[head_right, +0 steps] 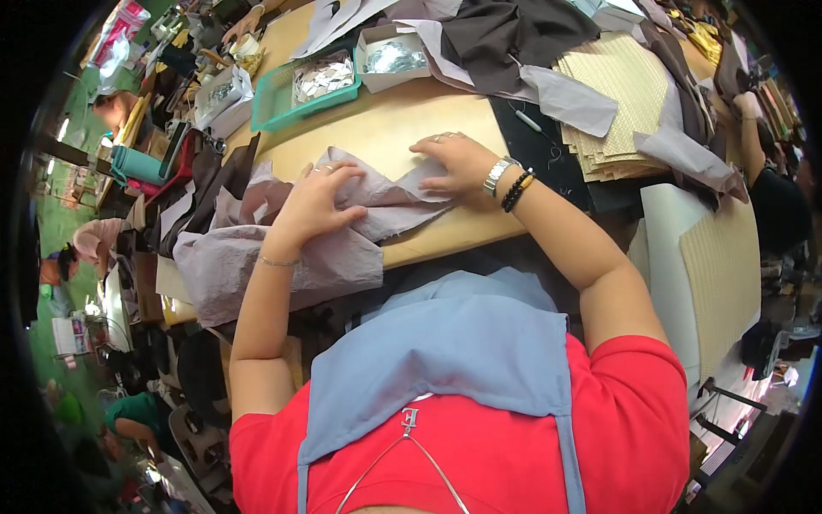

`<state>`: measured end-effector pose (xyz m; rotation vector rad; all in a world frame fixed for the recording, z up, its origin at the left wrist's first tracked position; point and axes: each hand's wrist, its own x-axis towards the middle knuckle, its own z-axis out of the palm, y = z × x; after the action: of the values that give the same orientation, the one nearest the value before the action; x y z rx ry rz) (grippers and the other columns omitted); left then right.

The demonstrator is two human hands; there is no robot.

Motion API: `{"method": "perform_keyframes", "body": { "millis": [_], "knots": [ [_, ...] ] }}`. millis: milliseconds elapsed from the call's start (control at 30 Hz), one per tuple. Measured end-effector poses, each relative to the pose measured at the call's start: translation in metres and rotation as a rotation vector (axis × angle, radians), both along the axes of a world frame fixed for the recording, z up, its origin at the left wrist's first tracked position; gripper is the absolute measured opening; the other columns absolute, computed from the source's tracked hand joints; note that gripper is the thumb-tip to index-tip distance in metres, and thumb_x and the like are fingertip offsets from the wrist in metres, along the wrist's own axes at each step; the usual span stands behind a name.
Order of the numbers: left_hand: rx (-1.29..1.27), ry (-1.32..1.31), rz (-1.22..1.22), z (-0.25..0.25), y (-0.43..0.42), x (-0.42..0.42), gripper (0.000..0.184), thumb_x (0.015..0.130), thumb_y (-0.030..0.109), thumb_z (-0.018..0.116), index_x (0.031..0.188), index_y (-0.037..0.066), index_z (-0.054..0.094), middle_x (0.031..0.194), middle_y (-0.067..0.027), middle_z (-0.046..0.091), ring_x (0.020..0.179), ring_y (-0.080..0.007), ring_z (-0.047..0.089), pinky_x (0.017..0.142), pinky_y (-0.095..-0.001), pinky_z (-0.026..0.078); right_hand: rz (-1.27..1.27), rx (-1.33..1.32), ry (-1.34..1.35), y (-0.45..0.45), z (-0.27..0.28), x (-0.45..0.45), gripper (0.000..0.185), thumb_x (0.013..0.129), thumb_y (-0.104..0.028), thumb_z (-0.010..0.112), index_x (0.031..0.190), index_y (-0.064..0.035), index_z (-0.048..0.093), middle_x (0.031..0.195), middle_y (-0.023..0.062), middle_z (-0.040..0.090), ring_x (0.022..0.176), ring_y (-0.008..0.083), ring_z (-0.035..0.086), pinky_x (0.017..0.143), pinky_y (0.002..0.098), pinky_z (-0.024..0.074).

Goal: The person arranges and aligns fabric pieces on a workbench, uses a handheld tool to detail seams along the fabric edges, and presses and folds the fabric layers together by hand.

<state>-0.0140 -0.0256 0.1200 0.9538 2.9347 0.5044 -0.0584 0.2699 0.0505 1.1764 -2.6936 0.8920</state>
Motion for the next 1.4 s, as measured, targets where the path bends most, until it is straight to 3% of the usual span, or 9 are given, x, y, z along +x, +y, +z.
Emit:
{"method": "perform_keyframes", "body": {
  "millis": [200, 333, 467, 600, 733, 867, 1000, 1267, 1400],
  "knots": [
    [-0.214, 0.047, -0.016, -0.025, 0.013, -0.021, 0.046, 0.077, 0.029, 0.072, 0.120, 0.016, 0.062, 0.146, -0.0093, 0.046, 0.141, -0.0327, 0.034, 0.112, -0.0642, 0.022, 0.071, 0.029, -0.079, -0.021, 0.024, 0.019, 0.057, 0.081, -0.043, 0.073, 0.123, -0.0076, 0.060, 0.115, 0.0148, 0.065, 0.108, 0.0316, 0.060, 0.097, 0.0417, 0.0441],
    [0.071, -0.004, 0.053, -0.027, 0.015, -0.039, 0.024, 0.082, 0.020, 0.064, 0.103, 0.008, 0.061, 0.100, -0.0140, 0.067, 0.108, -0.0332, 0.060, 0.112, -0.0651, 0.021, -0.026, 0.078, -0.113, -0.024, 0.019, 0.013, 0.033, 0.086, -0.025, 0.064, 0.113, -0.0050, 0.064, 0.102, 0.0148, 0.068, 0.096, 0.0303, 0.064, 0.091, 0.0415, 0.0470],
    [0.416, 0.177, 0.118, -0.026, 0.014, -0.041, 0.015, 0.083, 0.013, 0.062, 0.095, 0.007, 0.057, 0.082, -0.0170, 0.065, 0.086, -0.0369, 0.063, 0.091, -0.0469, 0.047, -0.127, -0.083, -0.152, -0.015, 0.023, -0.028, 0.029, 0.081, -0.012, 0.056, 0.108, -0.0090, 0.067, 0.092, 0.0165, 0.068, 0.086, 0.0361, 0.064, 0.080, 0.0434, 0.0515],
    [0.482, 0.061, 0.306, -0.019, 0.007, -0.032, 0.015, 0.087, 0.012, 0.059, 0.101, 0.006, 0.059, 0.086, -0.0202, 0.066, 0.086, -0.0404, 0.063, 0.075, -0.0451, 0.050, -0.142, -0.261, -0.070, -0.015, 0.060, -0.051, 0.023, 0.082, -0.013, 0.062, 0.104, -0.0086, 0.066, 0.095, 0.0153, 0.070, 0.090, 0.0337, 0.066, 0.082, 0.0411, 0.0521],
    [0.854, 0.305, 0.415, -0.040, -0.010, -0.052, 0.015, 0.094, 0.017, 0.056, 0.103, 0.005, 0.060, 0.081, -0.0198, 0.066, 0.076, -0.0404, 0.064, 0.068, -0.0436, 0.050, -0.335, -0.564, 0.591, -0.027, 0.077, -0.052, 0.044, 0.076, -0.020, 0.079, 0.112, -0.0079, 0.058, 0.102, 0.0125, 0.065, 0.087, 0.0322, 0.063, 0.081, 0.0414, 0.0508],
    [0.593, 0.268, 0.682, -0.011, 0.007, -0.034, 0.016, 0.095, 0.022, 0.058, 0.097, 0.006, 0.060, 0.077, -0.0139, 0.064, 0.074, -0.0360, 0.063, 0.069, -0.0424, 0.048, -0.080, -0.420, -0.296, -0.072, 0.059, 0.003, 0.043, 0.084, -0.033, 0.077, 0.111, -0.0034, 0.064, 0.090, 0.0114, 0.068, 0.082, 0.0182, 0.066, 0.074, 0.0303, 0.0524],
    [0.194, 0.654, 0.165, -0.010, 0.032, -0.018, 0.014, 0.090, 0.021, 0.063, 0.094, 0.008, 0.062, 0.079, -0.0107, 0.063, 0.075, -0.0356, 0.062, 0.066, -0.0421, 0.048, -0.157, -0.795, -1.108, -0.097, 0.055, 0.004, 0.048, 0.088, -0.045, 0.070, 0.109, -0.0020, 0.065, 0.098, 0.0052, 0.069, 0.085, 0.0132, 0.064, 0.072, 0.0302, 0.0535],
    [1.067, -0.432, 0.510, 0.042, -0.022, -0.024, 0.038, 0.097, 0.036, 0.051, 0.128, 0.014, 0.052, 0.110, -0.0046, 0.059, 0.089, -0.0133, 0.060, 0.061, -0.0257, 0.051, 0.047, -0.945, -0.653, -0.129, 0.073, -0.015, 0.022, 0.098, -0.022, 0.057, 0.110, -0.0045, 0.064, 0.097, 0.0016, 0.067, 0.081, 0.0070, 0.059, 0.069, 0.0251, 0.0509],
    [0.979, -0.596, 0.137, 0.007, -0.108, -0.065, 0.056, 0.094, 0.029, 0.048, 0.144, 0.005, 0.039, 0.138, -0.0136, 0.051, 0.123, -0.0264, 0.053, 0.096, -0.0416, 0.049, 0.303, -0.898, -0.420, -0.158, 0.111, -0.019, 0.029, 0.098, -0.018, 0.055, 0.121, -0.0015, 0.061, 0.107, 0.0059, 0.067, 0.096, 0.0106, 0.058, 0.085, 0.0293, 0.0496]
  ]
}}
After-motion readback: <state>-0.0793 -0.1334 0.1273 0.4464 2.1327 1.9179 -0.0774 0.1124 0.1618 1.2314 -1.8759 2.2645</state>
